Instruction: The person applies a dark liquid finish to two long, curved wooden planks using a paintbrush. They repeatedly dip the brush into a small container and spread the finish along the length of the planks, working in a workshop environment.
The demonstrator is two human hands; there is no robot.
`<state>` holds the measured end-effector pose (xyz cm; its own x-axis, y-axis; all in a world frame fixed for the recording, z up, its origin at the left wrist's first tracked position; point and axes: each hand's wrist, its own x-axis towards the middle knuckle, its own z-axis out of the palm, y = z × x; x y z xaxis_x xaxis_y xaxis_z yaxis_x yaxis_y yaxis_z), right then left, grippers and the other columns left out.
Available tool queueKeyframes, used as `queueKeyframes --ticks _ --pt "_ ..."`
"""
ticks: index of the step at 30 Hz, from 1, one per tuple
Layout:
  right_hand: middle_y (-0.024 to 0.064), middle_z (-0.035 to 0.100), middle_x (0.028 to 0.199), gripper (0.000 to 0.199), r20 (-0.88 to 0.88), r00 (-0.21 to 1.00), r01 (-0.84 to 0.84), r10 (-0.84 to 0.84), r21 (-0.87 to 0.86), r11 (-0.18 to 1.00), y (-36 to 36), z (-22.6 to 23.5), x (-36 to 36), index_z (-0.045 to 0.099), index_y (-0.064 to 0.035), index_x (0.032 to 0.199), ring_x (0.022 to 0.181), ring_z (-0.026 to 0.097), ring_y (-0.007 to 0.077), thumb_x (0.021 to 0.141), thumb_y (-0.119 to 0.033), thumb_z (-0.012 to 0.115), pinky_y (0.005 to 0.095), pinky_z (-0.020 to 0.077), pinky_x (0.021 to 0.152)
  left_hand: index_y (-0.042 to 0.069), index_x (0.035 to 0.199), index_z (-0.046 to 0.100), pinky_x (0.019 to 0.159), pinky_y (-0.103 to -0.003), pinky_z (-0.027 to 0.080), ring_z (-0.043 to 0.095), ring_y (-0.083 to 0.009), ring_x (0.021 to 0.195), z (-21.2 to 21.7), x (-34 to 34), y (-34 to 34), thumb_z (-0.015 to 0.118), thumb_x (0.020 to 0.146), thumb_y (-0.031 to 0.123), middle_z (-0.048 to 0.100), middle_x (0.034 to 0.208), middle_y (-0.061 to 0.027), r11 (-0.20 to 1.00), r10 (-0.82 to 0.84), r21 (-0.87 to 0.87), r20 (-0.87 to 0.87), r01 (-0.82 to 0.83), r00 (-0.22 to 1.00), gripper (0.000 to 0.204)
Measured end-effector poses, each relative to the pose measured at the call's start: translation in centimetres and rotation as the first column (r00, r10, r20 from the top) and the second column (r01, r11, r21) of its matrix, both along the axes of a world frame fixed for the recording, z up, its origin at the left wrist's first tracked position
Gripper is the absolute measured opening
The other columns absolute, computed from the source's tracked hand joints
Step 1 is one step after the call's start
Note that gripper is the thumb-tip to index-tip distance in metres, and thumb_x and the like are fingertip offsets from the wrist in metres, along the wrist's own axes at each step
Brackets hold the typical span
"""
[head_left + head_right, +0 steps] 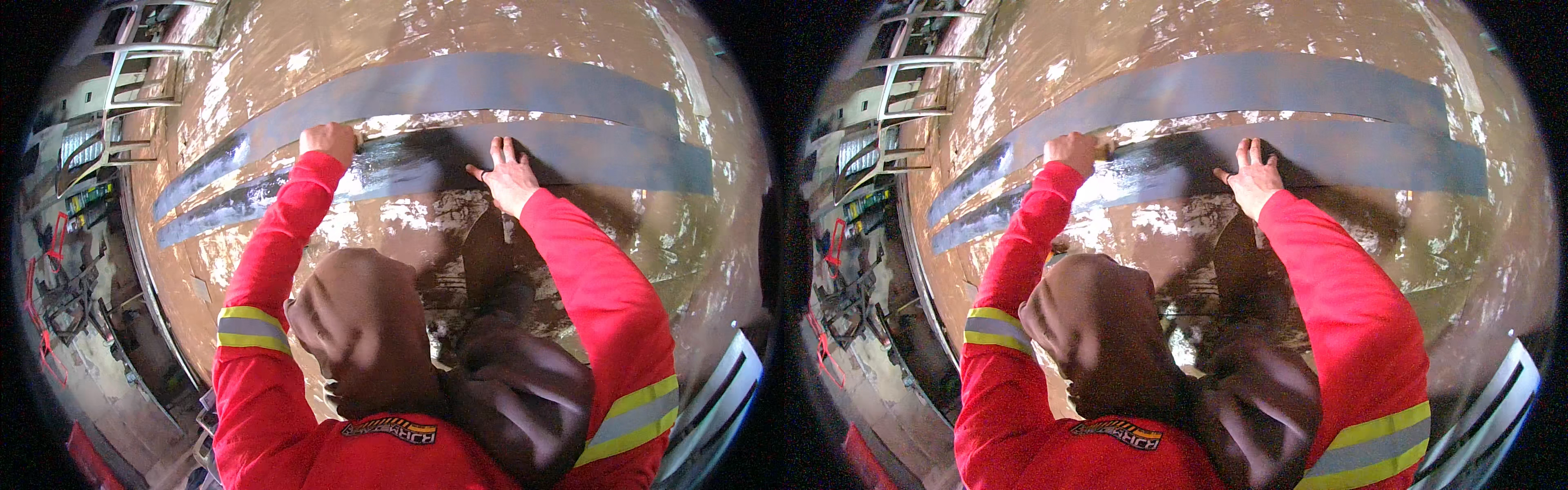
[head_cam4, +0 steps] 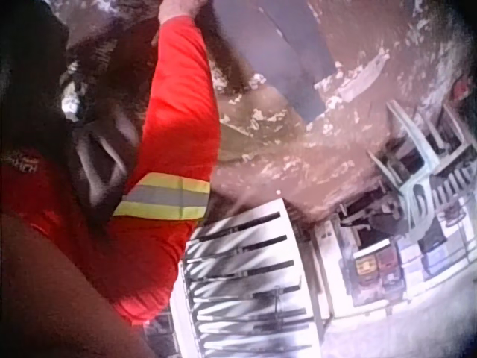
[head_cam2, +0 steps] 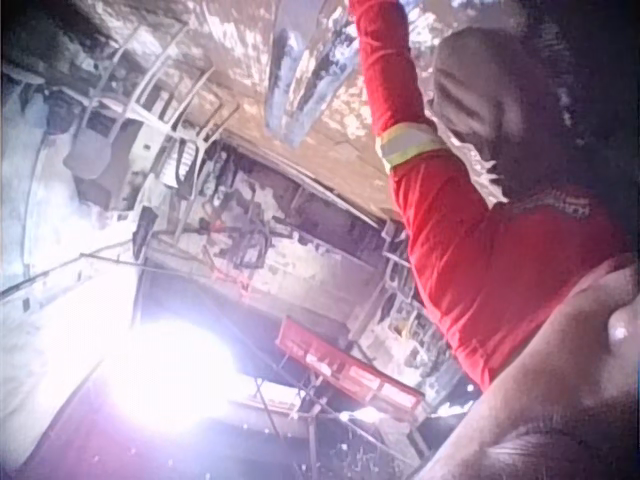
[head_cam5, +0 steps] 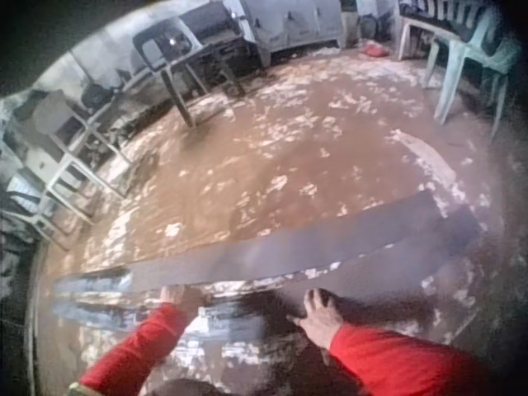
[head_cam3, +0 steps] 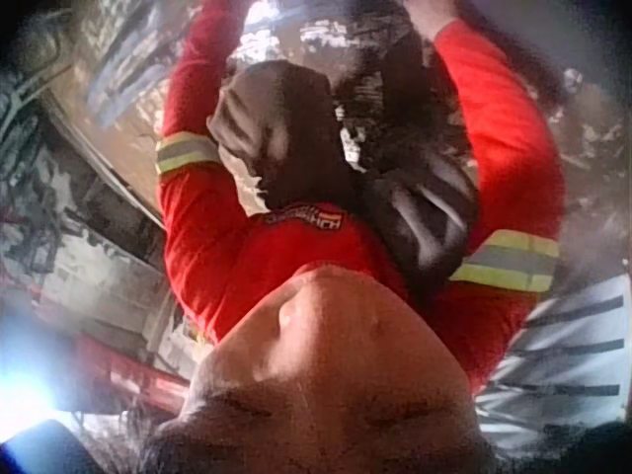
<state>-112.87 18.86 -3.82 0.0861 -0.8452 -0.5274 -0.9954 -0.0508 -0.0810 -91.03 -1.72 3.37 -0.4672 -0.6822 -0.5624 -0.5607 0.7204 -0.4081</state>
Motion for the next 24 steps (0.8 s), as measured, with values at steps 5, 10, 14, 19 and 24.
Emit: queueKeyframes --ticks 5,10,14,19,24 --pt "0.0240 0.022 0.146 0.050 0.004 1.000 0.005 -0.005 0.017 1.000 0.1 0.4 -0.1 0.041 -0.0384 0.137 0.135 0.021 0.0439 0.090 -0.023 0.049 0.0560 0.0382 0.097 0.017 0.094 0.069 0.068 -0.043 0.053 0.067 -0.0302 0.081 0.4 -4.2 3.4 0.058 0.080 0.024 0.069 0.087 -0.0123 0.970 0.045 0.243 -0.301 0.031 0.953 0.019" --pt "0.0234 0.021 0.146 0.051 0.025 0.999 0.028 -0.028 -0.003 1.000 0.0 0.2 0.1 0.042 -0.0380 0.136 0.135 0.021 0.0434 0.089 -0.023 0.051 0.0564 0.0381 0.097 0.019 0.096 0.069 0.068 -0.042 0.053 0.066 -0.0317 0.080 -1.0 1.6 1.2 0.061 0.080 0.030 0.068 0.081 -0.0107 0.974 0.125 0.217 -0.281 -0.063 0.952 0.021" --pt "0.0236 0.020 0.147 0.054 0.013 1.000 0.009 -0.009 0.049 0.999 -0.4 0.5 0.1 0.039 -0.0382 0.138 0.135 0.021 0.0433 0.088 -0.025 0.054 0.0566 0.0373 0.098 0.015 0.094 0.070 0.076 -0.042 0.053 0.067 -0.0277 0.090 0.5 8.5 -0.8 0.062 0.080 0.027 0.069 0.091 -0.0096 0.977 0.205 0.021 0.142 -0.211 0.968 0.020" --pt "0.0248 0.022 0.145 0.054 0.017 1.000 -0.007 0.007 -0.006 1.000 -0.2 0.6 0.0 0.039 -0.0378 0.138 0.135 0.021 0.0439 0.088 -0.025 0.053 0.0556 0.0384 0.097 0.013 0.089 0.069 0.069 -0.042 0.054 0.067 -0.0313 0.079 -0.6 6.0 2.1 0.061 0.075 0.018 0.068 0.080 -0.0146 0.996 0.058 0.074 -0.059 -0.053 0.997 0.017" --pt "0.0251 0.021 0.145 0.056 -0.032 0.999 -0.036 0.037 0.052 0.998 -0.3 0.7 0.1 0.037 -0.0388 0.139 0.135 0.021 0.0440 0.087 -0.023 0.053 0.0552 0.0384 0.097 0.016 0.091 0.067 0.065 -0.045 0.052 0.065 -0.0333 0.074 1.3 -0.3 5.3 0.057 0.077 0.021 0.066 0.074 -0.0144 0.949 0.154 0.316 -0.463 0.000 0.873 0.018"
